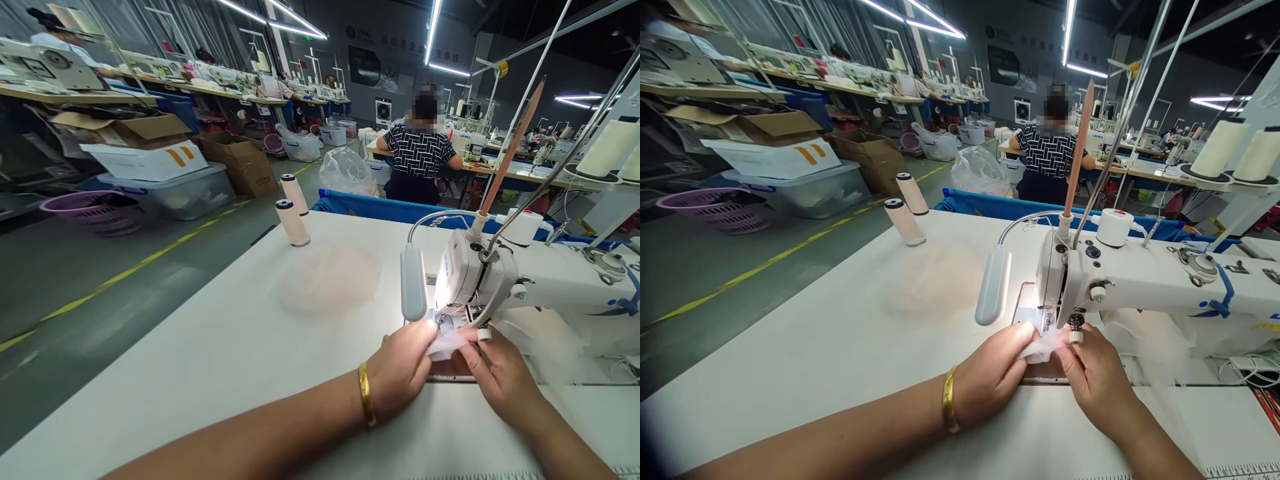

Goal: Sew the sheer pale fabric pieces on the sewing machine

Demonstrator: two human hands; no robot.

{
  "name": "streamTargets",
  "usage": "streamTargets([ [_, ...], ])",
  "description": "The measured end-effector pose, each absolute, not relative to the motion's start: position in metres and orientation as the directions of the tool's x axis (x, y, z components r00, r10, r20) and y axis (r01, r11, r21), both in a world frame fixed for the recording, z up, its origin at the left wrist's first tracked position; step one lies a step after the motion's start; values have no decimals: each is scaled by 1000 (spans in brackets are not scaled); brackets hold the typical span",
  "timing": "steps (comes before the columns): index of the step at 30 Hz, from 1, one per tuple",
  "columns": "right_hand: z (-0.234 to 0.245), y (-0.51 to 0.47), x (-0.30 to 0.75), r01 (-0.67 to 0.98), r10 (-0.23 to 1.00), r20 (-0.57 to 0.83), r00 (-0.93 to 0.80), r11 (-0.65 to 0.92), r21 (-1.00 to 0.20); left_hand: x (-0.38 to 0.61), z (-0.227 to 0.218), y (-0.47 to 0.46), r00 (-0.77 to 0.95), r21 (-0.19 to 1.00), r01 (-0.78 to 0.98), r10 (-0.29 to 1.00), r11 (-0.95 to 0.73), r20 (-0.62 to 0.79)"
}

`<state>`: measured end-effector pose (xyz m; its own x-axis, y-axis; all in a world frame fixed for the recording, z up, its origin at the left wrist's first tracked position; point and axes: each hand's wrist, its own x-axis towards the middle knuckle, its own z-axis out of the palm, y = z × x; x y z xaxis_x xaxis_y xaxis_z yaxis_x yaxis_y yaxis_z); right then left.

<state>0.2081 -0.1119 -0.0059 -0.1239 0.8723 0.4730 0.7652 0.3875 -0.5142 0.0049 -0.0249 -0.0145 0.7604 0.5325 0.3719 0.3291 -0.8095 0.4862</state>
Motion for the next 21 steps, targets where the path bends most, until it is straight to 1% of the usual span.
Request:
streamTargets([
  [2,-10,-111,205,770,858,514,0,328,-548,11,-12,-21,740,561,366,598,-743,308],
  [3,-11,-110,203,770,854,518,54,295,-566,13,-11,-18,740,579,385,615,-719,272],
  [5,-14,-110,199,762,848,513,134,243,-601,16,-10,-12,752,578,421,625,-699,208],
  [8,-15,-109,194,747,837,514,187,219,-628,18,-10,-4,758,609,450,640,-654,127],
  [10,-15,-110,191,737,827,525,201,225,-637,18,-10,-1,762,630,440,637,-639,114],
  [14,-12,-111,188,714,820,542,186,266,-648,19,-8,0,768,623,425,626,-657,137],
  [17,-10,-112,191,706,831,537,143,295,-644,19,-9,0,783,604,389,595,-696,182],
  [19,-9,-114,195,712,853,516,77,315,-627,17,-12,-2,807,554,345,541,-758,238],
  [21,-6,-116,201,735,881,470,-60,357,-576,13,-16,-7,827,462,305,472,-833,305],
])
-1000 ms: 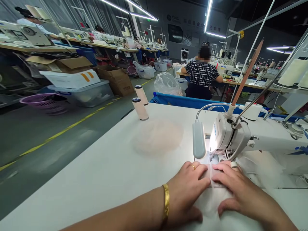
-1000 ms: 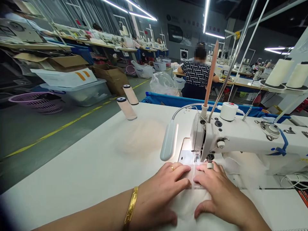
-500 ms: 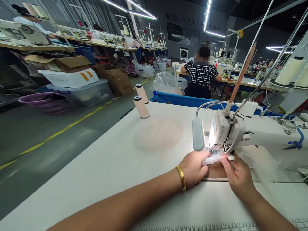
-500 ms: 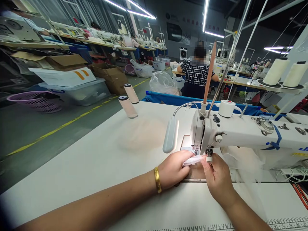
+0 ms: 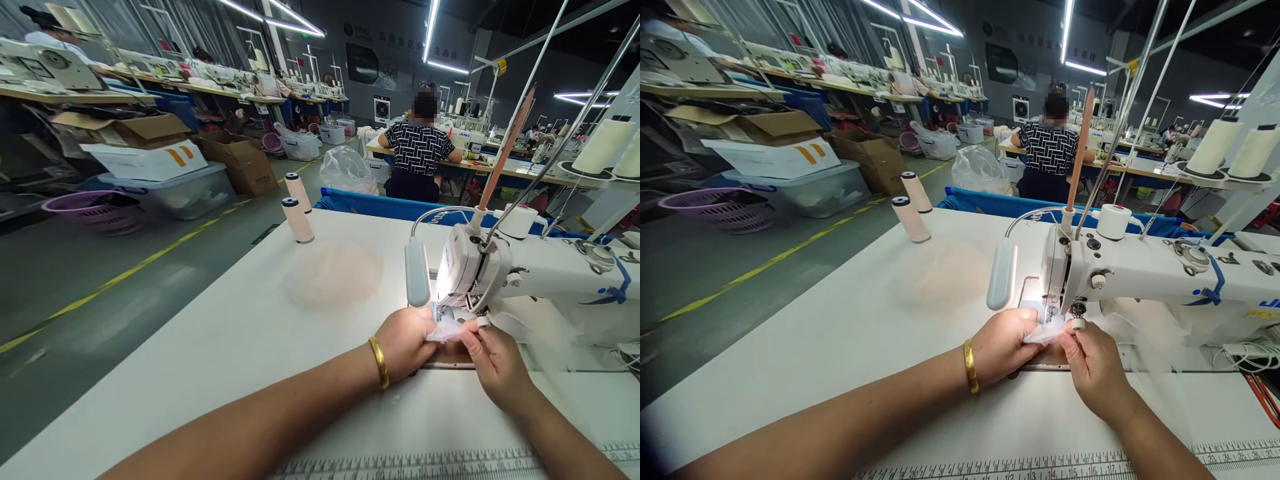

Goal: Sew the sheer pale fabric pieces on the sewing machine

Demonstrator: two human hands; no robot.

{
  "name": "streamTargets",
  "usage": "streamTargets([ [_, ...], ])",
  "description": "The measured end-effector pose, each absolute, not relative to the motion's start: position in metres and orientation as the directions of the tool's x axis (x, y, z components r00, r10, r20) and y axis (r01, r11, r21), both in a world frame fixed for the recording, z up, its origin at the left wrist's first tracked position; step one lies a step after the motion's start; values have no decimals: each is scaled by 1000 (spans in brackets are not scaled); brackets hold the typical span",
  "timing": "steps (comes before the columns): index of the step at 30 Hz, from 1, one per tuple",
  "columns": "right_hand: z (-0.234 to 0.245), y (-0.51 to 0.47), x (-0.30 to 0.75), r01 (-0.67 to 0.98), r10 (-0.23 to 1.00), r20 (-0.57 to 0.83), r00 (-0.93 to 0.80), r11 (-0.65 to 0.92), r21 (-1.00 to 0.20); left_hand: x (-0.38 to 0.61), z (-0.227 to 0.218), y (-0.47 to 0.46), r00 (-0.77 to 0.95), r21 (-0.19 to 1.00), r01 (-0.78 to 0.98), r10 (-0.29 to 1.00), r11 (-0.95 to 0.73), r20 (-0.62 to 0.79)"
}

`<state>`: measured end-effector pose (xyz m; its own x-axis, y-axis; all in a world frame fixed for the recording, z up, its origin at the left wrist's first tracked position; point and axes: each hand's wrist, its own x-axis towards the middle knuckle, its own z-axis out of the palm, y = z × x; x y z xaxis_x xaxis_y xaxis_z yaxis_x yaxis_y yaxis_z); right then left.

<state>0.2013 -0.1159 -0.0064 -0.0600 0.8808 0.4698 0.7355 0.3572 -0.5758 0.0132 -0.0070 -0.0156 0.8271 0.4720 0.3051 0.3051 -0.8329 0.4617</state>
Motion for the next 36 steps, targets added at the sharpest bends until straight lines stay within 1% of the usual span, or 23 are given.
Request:
streamTargets([
  [2,-3,-118,206,768,883,402,-243,428,-477,8,-19,-15,825,350,298,424,-888,374],
  [4,0,-121,209,785,862,320,-393,496,-371,3,-23,-23,816,272,305,397,-913,420],
  [5,2,-123,210,789,852,289,-437,517,-331,0,-24,-26,817,250,294,378,-923,435],
  [7,5,-125,209,794,841,254,-478,537,-286,-4,-25,-30,831,240,232,321,-943,455],
  [9,6,-127,209,797,839,248,-484,540,-273,-7,-26,-31,840,257,162,270,-953,471],
  [12,6,-127,208,797,844,247,-477,533,-283,-7,-28,-29,839,287,130,260,-949,478],
  [17,3,-125,209,824,872,233,-431,485,-291,-4,-29,-24,830,247,166,271,-955,488],
  [27,-4,-114,209,860,894,229,-384,437,-262,5,-31,-6,827,186,238,299,-953,476],
  [29,-10,-110,209,872,893,261,-367,428,-239,7,-30,-3,823,206,237,309,-949,478],
  [32,-18,-102,208,879,873,356,-334,425,-218,9,-28,1,810,326,223,361,-919,462],
  [36,-19,-95,202,875,859,470,-204,375,-305,11,-23,9,805,527,236,468,-816,365],
])
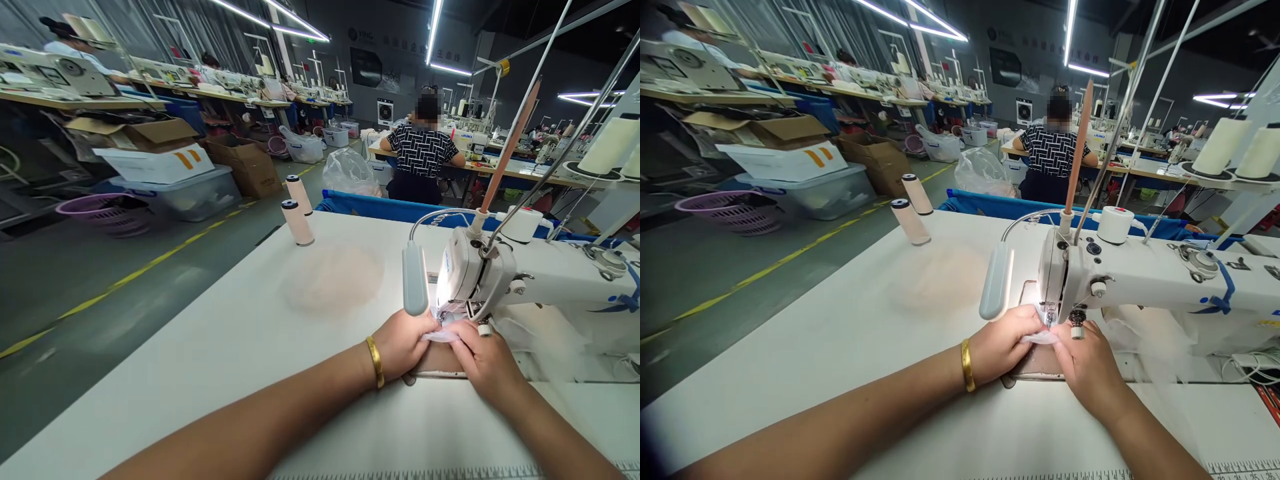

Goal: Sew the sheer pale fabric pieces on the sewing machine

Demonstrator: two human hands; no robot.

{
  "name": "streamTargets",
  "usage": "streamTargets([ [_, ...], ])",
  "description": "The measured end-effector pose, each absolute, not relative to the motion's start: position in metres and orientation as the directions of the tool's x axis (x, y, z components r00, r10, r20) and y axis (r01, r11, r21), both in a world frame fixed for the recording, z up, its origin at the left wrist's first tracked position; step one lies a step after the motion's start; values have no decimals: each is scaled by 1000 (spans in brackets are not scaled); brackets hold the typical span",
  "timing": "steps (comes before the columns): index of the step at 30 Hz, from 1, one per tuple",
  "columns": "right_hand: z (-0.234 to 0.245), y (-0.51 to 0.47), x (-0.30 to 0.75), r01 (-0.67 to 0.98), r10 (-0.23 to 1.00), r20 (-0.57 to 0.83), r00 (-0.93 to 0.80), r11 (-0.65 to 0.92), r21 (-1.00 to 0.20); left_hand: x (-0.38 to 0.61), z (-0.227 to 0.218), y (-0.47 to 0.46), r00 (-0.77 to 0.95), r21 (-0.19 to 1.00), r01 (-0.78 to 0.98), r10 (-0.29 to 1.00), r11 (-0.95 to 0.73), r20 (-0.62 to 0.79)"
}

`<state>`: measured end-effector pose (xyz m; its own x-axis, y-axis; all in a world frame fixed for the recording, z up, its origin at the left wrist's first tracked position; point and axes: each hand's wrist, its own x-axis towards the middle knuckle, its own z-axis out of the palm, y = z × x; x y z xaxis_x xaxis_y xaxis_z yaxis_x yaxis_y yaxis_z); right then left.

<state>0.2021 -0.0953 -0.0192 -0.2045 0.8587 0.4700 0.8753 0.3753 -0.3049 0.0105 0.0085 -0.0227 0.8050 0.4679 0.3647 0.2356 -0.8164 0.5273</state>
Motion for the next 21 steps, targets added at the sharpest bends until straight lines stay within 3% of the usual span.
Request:
streamTargets([
  [5,-15,-93,196,878,852,511,-113,327,-349,14,-17,15,820,614,276,515,-740,252],
  [7,-16,-95,198,880,857,496,-141,338,-334,12,-17,12,823,568,257,485,-782,295],
  [13,-18,-112,204,824,809,425,-407,526,-211,-3,-18,-11,838,285,102,237,-953,492],
  [21,-17,-115,200,838,811,431,-395,511,-194,-8,-24,-10,839,200,125,211,-972,502],
])
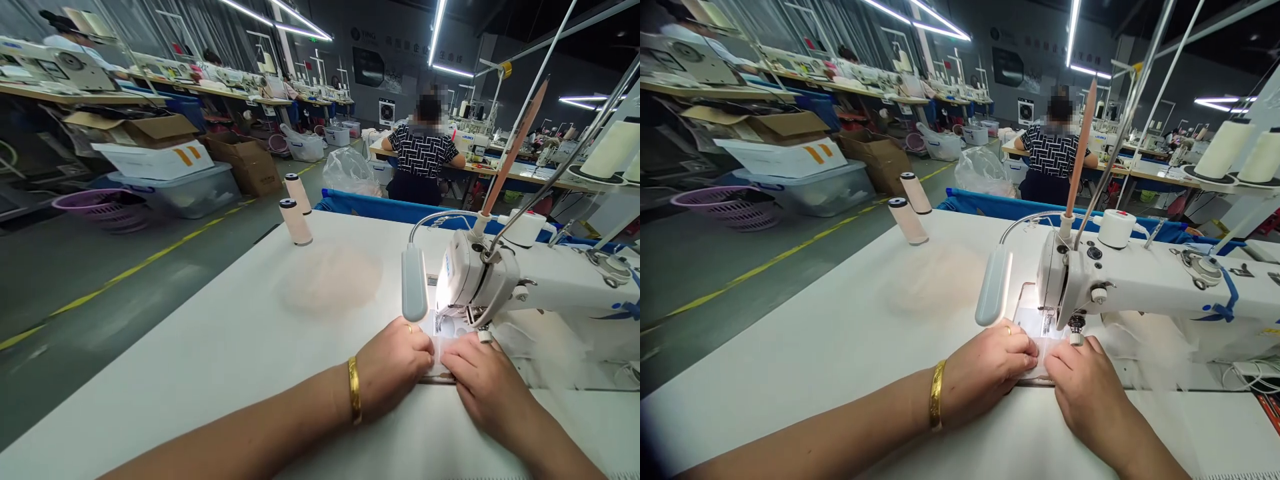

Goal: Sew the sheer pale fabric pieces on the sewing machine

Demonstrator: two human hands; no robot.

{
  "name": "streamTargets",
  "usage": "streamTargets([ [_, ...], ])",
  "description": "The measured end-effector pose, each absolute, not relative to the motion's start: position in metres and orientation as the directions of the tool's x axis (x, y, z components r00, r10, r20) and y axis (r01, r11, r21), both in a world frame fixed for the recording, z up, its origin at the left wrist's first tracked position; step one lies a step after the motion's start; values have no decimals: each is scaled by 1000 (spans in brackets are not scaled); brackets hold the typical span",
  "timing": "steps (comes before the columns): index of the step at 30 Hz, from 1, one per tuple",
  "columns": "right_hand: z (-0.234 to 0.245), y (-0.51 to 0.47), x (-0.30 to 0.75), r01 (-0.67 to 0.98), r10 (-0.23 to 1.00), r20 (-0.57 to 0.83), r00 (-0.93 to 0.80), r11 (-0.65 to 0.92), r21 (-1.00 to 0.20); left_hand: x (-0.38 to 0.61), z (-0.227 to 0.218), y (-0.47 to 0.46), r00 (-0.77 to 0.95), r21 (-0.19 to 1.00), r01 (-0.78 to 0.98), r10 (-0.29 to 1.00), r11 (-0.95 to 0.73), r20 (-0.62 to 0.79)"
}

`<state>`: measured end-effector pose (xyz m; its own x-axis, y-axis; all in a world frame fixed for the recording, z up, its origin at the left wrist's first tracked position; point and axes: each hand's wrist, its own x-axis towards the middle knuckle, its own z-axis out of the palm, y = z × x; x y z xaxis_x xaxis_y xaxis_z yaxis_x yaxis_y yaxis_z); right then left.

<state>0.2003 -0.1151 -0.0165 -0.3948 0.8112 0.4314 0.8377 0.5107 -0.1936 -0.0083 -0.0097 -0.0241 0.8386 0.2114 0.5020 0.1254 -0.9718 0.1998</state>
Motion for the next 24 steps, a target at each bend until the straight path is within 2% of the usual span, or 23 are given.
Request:
streamTargets([
  [6,-21,-110,202,848,810,448,-378,497,-183,-6,-27,0,838,200,142,225,-969,498],
  [13,-23,-110,202,852,797,475,-373,497,-165,-8,-24,1,875,160,45,117,-986,469],
  [24,-30,-104,204,885,817,464,-342,447,-135,-3,-26,9,867,92,124,153,-988,475],
])
